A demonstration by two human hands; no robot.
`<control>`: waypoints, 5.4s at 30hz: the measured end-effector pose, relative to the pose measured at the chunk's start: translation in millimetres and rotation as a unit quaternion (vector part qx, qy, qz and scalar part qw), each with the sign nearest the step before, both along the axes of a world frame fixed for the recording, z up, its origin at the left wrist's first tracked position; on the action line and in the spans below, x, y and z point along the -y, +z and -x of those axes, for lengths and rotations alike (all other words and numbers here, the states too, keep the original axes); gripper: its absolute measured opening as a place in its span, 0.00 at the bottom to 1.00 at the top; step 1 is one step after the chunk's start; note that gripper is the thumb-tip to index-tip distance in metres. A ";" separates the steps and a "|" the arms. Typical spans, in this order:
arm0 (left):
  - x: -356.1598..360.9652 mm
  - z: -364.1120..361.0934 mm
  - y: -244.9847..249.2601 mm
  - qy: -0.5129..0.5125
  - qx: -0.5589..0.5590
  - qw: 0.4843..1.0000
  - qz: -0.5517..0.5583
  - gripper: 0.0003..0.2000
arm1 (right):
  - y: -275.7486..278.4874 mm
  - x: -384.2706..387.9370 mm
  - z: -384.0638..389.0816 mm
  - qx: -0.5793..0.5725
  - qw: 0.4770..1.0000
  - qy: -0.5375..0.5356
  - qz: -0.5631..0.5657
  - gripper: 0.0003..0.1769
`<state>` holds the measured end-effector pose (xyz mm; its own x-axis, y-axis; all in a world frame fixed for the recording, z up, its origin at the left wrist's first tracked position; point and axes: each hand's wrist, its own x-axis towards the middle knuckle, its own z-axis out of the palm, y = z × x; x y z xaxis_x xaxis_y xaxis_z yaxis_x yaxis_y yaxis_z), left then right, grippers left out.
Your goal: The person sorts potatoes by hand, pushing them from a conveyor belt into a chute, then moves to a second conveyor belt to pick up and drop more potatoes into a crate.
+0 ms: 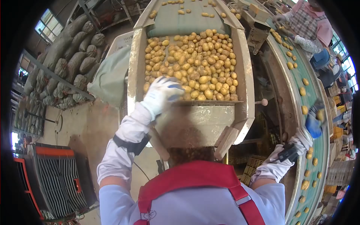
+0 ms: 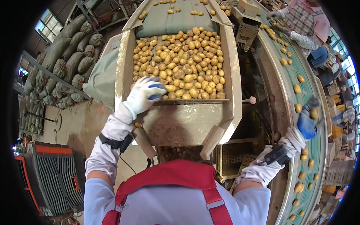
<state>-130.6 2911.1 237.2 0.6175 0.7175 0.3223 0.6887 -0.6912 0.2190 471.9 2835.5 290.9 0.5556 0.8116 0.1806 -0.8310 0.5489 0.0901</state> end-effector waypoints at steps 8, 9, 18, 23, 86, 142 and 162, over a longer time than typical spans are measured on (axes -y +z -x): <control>-38.6 -43.5 -17.3 -0.034 -0.136 0.989 0.050 0.17 | -29.4 -1.5 147.9 0.448 0.892 0.025 -0.047 0.38; -37.0 -40.3 -22.5 -0.040 -0.138 0.988 0.050 0.17 | -36.4 -5.7 170.0 0.601 0.784 -0.089 0.127 0.32; 71.0 0.6 -2.9 0.052 0.095 0.989 0.100 0.23 | -110.1 -18.3 171.0 0.887 0.276 -0.195 0.315 0.13; 131.6 27.5 5.6 0.098 0.181 0.961 0.185 0.22 | -150.2 22.5 160.2 0.873 0.303 -0.132 0.358 0.17; 58.1 36.2 -35.5 0.223 0.160 0.956 0.100 0.16 | -133.3 -74.1 409.2 0.981 0.158 -0.108 -0.002 0.25; 29.2 -36.2 -83.9 0.200 -0.243 0.940 0.133 0.34 | -132.7 -114.0 309.9 0.993 -0.061 -0.049 0.091 0.39; 7.9 -16.3 -90.6 0.239 -0.236 0.932 0.140 0.26 | -156.7 -156.1 338.3 0.995 0.024 -0.061 0.078 0.44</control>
<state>-114.3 2903.2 146.6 0.2318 0.9618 -0.1456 0.9683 -0.2424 -0.0599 133.6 2991.6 134.2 -0.4268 0.9028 -0.0526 0.9033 0.4228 -0.0728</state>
